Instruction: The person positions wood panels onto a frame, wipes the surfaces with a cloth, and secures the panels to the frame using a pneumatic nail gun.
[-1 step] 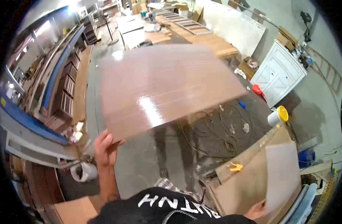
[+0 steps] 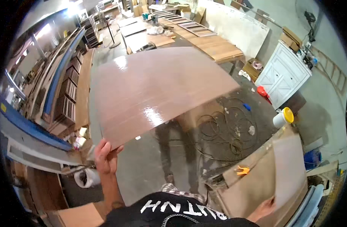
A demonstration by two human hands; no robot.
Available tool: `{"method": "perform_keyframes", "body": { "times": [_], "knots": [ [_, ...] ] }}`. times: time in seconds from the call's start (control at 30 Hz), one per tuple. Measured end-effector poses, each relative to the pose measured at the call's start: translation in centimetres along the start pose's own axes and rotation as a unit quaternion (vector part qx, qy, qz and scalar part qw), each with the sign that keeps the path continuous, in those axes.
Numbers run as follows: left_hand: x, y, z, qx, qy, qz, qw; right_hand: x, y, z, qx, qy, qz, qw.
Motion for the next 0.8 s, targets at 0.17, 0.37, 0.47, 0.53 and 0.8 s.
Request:
{"method": "perform_keyframes", "body": {
  "times": [0.17,0.37,0.47,0.53,0.8],
  "knots": [
    [13.8,-6.4,2.6,-0.08,-0.067,0.118,0.987,-13.1,-1.8,-6.2,-0.129,-0.724,-0.26,0.626],
    [22.8,-13.4,5.4,-0.154,-0.233,0.202,0.939,-24.4,5.1,-20.0,-0.232,-0.815,-0.27,0.457],
    [29.6,-16.7,5.8,-0.14,-0.293,0.299,0.897,-32.2,8.4,-25.3,-0.258,-0.843,-0.314,0.352],
    [32.6,-19.0,6.1,-0.121,-0.316,0.315,0.886,-35.7,10.2,-28.7,-0.235,-0.849,-0.319,0.349],
    [37.3,-29.4,10.3,-0.15,-0.471,0.208,0.844,-41.4,12.5,-36.0,-0.273,-0.851,-0.277,0.353]
  ]
}}
Point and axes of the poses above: each hand's wrist, its own y-axis away from the middle knuckle, its own x-axis out of the back of the hand, z = x × y, the point moved 5 cm from there along -y, towards the middle knuckle, and after that the axes turned 9 degrees about -x, right-handed, at the moved point
